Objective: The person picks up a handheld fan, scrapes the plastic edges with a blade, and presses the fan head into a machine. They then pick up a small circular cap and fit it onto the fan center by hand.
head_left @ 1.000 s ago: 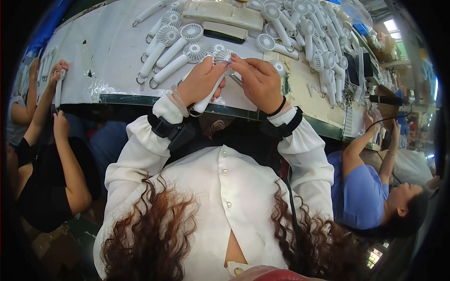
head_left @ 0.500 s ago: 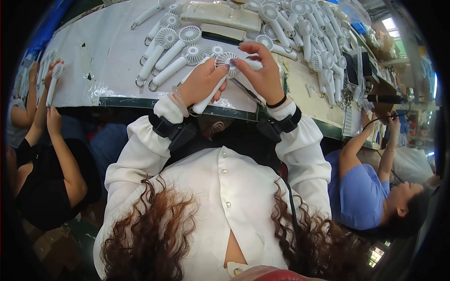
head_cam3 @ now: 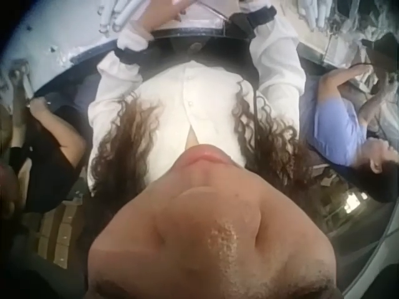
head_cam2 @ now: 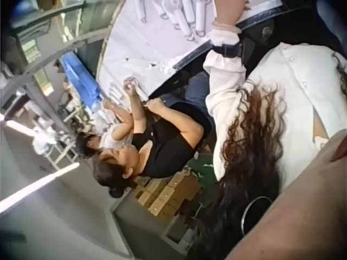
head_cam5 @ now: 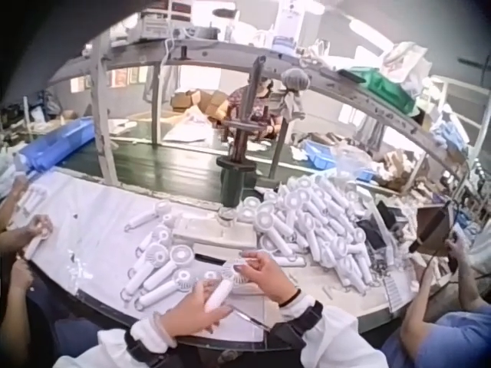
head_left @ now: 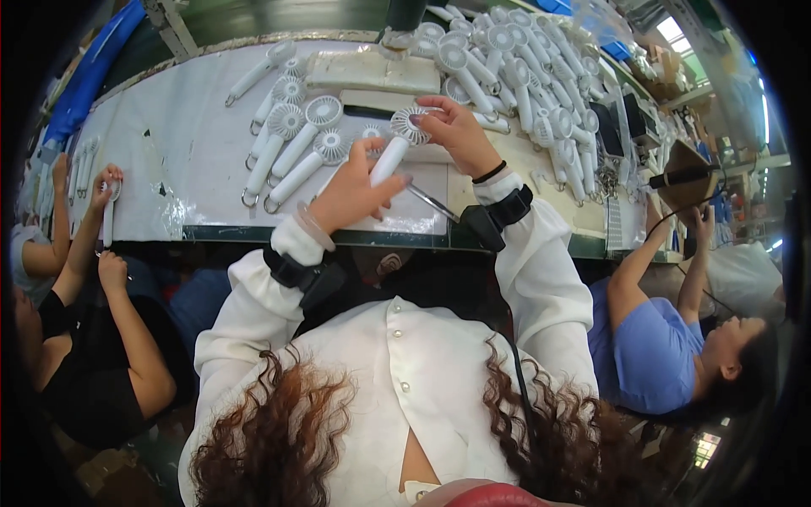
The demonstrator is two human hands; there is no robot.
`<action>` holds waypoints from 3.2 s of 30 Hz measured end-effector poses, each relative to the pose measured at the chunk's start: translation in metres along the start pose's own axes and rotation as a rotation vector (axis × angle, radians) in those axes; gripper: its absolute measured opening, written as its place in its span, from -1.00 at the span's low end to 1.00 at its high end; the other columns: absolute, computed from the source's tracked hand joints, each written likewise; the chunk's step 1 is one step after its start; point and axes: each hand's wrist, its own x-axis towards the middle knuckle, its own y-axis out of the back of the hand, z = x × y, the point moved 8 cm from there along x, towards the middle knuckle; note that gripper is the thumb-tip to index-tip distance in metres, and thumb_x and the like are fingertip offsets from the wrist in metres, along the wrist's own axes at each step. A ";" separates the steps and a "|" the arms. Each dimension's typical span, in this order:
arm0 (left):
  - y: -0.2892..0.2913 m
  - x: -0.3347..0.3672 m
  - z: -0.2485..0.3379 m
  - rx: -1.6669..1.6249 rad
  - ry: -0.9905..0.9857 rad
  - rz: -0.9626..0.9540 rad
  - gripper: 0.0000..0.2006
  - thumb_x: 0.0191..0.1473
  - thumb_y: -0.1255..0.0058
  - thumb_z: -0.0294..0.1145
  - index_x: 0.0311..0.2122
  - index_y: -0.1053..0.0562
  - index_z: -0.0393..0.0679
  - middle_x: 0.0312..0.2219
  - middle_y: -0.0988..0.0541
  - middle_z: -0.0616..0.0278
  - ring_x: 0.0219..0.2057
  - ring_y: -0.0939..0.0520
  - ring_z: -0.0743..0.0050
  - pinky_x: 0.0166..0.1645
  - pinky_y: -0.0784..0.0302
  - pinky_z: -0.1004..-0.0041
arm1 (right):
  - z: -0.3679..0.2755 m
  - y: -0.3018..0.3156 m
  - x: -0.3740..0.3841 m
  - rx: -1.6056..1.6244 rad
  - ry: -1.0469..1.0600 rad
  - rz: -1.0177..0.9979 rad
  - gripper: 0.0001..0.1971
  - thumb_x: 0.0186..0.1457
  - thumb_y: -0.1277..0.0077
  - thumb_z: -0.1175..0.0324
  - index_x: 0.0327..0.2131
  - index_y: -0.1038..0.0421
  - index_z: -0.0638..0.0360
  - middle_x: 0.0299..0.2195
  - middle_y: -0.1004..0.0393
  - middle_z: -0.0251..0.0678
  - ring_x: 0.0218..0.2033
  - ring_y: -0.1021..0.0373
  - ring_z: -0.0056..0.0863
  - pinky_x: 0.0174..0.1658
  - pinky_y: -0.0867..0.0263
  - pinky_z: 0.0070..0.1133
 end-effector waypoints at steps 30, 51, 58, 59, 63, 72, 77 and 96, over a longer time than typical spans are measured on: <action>0.066 0.097 -0.003 0.237 0.094 0.290 -0.60 0.05 -0.02 -0.30 -0.16 -0.15 -0.32 -0.43 -0.50 -0.09 -0.66 -0.55 0.30 -0.64 -0.46 0.33 | -0.134 0.007 0.025 -0.959 0.675 0.389 -0.89 0.00 -0.12 0.36 -0.39 -0.56 0.14 -0.54 -0.54 -0.28 -0.45 -0.46 -0.43 -0.32 -0.36 -0.54; 0.073 0.116 -0.008 0.363 0.012 0.303 -0.59 0.04 -0.02 -0.32 -0.17 -0.14 -0.35 -0.48 -0.52 -0.14 -0.65 -0.58 0.15 -0.56 -0.50 0.25 | -0.189 -0.042 -0.054 -0.674 0.339 -0.447 -0.56 -0.04 -0.18 -0.01 -0.20 -0.54 0.11 -0.49 -0.57 -0.30 -0.42 -0.48 -0.39 -0.20 -0.31 -0.46; 0.069 0.123 -0.008 0.468 -0.049 0.310 -0.59 0.04 -0.03 -0.31 -0.16 -0.14 -0.33 -0.50 -0.53 -0.08 -0.64 -0.58 0.18 -0.55 -0.49 0.27 | -0.076 -0.065 -0.047 -1.521 0.826 -0.037 -0.84 -0.11 -0.22 0.19 -0.48 -0.55 0.00 -0.70 -0.44 -0.47 -0.60 -0.34 -0.42 -0.30 -0.23 -0.46; 0.069 0.123 -0.004 0.419 -0.029 0.301 -0.59 0.04 -0.03 -0.30 -0.16 -0.14 -0.32 -0.50 -0.53 -0.06 -0.64 -0.58 0.21 -0.56 -0.49 0.28 | -0.072 -0.063 -0.040 -1.550 0.840 -0.010 -0.86 -0.11 -0.21 0.21 -0.50 -0.55 0.00 -0.70 -0.43 -0.47 -0.59 -0.34 -0.41 -0.30 -0.23 -0.46; 0.073 0.115 -0.009 0.319 0.041 0.284 -0.58 0.03 -0.05 -0.29 -0.15 -0.14 -0.28 -0.51 -0.52 0.01 -0.66 -0.56 0.29 -0.58 -0.47 0.33 | -0.097 -0.069 -0.055 -1.465 0.788 -0.091 -0.91 -0.07 -0.16 0.30 -0.53 -0.53 0.05 -0.67 -0.43 -0.43 -0.53 -0.35 -0.43 -0.28 -0.24 -0.47; 0.049 0.070 0.012 0.283 -0.013 0.160 -0.61 0.05 -0.07 -0.30 -0.17 -0.15 -0.23 -0.52 -0.51 0.10 -0.68 -0.52 0.45 -0.62 -0.42 0.41 | -0.313 0.059 -0.032 -0.080 1.109 0.244 -0.74 0.14 0.03 0.32 -0.16 -0.33 0.27 -0.28 -0.43 -0.21 -0.24 -0.36 -0.49 -0.11 -0.25 -0.53; 0.058 0.019 0.018 0.356 -0.098 0.199 -0.65 0.06 -0.06 -0.32 -0.19 -0.17 -0.20 -0.52 -0.50 0.12 -0.67 -0.50 0.49 -0.60 -0.40 0.48 | -0.311 0.044 0.030 -0.123 1.128 0.246 -0.49 0.18 0.05 0.13 0.09 -0.21 0.27 -0.11 -0.40 -0.23 -0.09 -0.34 -0.39 0.05 -0.22 -0.49; -0.005 -0.021 -0.037 -0.483 0.048 -0.095 -0.77 0.24 0.17 -0.30 -0.12 -0.33 -0.24 -0.45 -0.46 0.28 -0.51 -0.41 0.68 -0.40 -0.40 0.61 | 0.007 -0.026 -0.128 -1.116 0.555 0.261 -0.74 0.01 0.00 0.48 -0.16 -0.45 0.21 -0.29 -0.47 -0.22 -0.24 -0.42 -0.32 -0.18 -0.36 -0.54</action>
